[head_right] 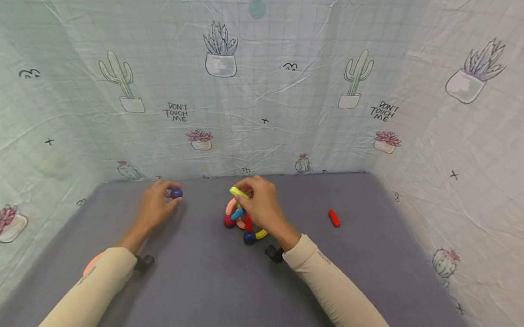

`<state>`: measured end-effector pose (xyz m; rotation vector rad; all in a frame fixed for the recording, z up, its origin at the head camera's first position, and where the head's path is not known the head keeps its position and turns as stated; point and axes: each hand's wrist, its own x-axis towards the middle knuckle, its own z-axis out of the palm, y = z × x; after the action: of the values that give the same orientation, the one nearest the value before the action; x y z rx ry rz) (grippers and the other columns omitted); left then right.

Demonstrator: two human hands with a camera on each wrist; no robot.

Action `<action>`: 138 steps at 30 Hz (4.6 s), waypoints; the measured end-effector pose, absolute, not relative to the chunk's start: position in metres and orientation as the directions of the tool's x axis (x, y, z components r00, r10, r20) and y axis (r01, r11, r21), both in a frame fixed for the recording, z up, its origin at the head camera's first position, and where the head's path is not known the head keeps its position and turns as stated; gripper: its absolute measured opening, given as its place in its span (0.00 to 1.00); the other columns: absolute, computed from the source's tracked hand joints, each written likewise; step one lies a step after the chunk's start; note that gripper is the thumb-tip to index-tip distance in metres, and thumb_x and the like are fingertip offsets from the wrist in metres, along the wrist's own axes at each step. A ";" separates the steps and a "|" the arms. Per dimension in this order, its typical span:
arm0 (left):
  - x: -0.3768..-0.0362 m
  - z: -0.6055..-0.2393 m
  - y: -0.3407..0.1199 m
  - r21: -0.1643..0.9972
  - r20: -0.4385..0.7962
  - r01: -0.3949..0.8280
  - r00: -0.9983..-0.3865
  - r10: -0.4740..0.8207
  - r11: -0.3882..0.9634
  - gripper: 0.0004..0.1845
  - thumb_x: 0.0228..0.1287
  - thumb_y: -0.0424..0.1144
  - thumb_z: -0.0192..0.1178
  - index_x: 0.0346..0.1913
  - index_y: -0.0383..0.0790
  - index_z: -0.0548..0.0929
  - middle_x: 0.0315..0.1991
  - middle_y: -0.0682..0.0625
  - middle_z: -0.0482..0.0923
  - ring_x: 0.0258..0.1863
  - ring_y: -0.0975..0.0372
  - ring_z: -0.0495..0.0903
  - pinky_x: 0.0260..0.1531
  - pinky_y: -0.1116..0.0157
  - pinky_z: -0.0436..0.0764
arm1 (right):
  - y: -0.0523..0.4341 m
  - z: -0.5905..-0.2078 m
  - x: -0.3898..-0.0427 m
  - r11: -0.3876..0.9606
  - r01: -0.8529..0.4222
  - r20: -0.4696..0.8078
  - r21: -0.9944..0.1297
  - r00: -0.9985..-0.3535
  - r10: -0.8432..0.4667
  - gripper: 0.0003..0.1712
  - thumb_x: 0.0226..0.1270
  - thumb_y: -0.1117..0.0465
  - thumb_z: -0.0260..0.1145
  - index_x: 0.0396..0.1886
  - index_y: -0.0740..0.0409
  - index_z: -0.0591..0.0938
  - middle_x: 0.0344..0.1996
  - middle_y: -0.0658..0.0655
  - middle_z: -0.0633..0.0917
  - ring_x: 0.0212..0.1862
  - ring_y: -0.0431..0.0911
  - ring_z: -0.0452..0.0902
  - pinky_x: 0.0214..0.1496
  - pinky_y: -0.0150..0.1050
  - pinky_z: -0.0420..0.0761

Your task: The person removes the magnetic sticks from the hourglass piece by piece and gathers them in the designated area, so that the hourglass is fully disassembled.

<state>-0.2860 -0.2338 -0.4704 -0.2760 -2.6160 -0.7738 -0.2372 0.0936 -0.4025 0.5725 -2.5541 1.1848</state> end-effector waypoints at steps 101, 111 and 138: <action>-0.273 -0.494 -0.125 0.798 0.044 0.193 -0.964 0.264 0.571 0.21 0.70 0.36 0.71 0.64 0.39 0.83 0.43 0.44 0.89 0.34 0.60 0.82 0.36 0.64 0.80 | 0.115 -0.466 -0.244 0.577 -0.372 0.263 -0.727 -0.927 -0.267 0.21 0.71 0.55 0.75 0.62 0.51 0.87 0.56 0.53 0.89 0.58 0.50 0.87 0.60 0.50 0.87; -0.273 -0.495 -0.124 0.888 -0.045 0.075 -0.968 0.249 0.453 0.21 0.71 0.36 0.70 0.65 0.37 0.82 0.45 0.42 0.89 0.37 0.59 0.83 0.35 0.65 0.79 | 0.112 -0.468 -0.246 0.558 -0.370 0.274 -0.743 -0.928 -0.250 0.19 0.71 0.57 0.75 0.60 0.52 0.88 0.53 0.54 0.90 0.54 0.50 0.88 0.57 0.50 0.88; -0.264 -0.497 -0.109 0.651 0.255 0.322 -0.946 0.202 0.688 0.22 0.69 0.37 0.71 0.62 0.43 0.79 0.41 0.47 0.88 0.24 0.65 0.77 0.26 0.66 0.76 | 0.111 -0.466 -0.244 0.558 -0.357 0.278 -0.749 -0.934 -0.225 0.19 0.70 0.58 0.76 0.59 0.52 0.88 0.52 0.54 0.90 0.52 0.49 0.89 0.56 0.48 0.89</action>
<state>-0.2637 -0.1089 -0.4969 -0.4279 -2.7336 -1.1004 -0.2435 0.1108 -0.4663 0.4968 -2.6376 1.3203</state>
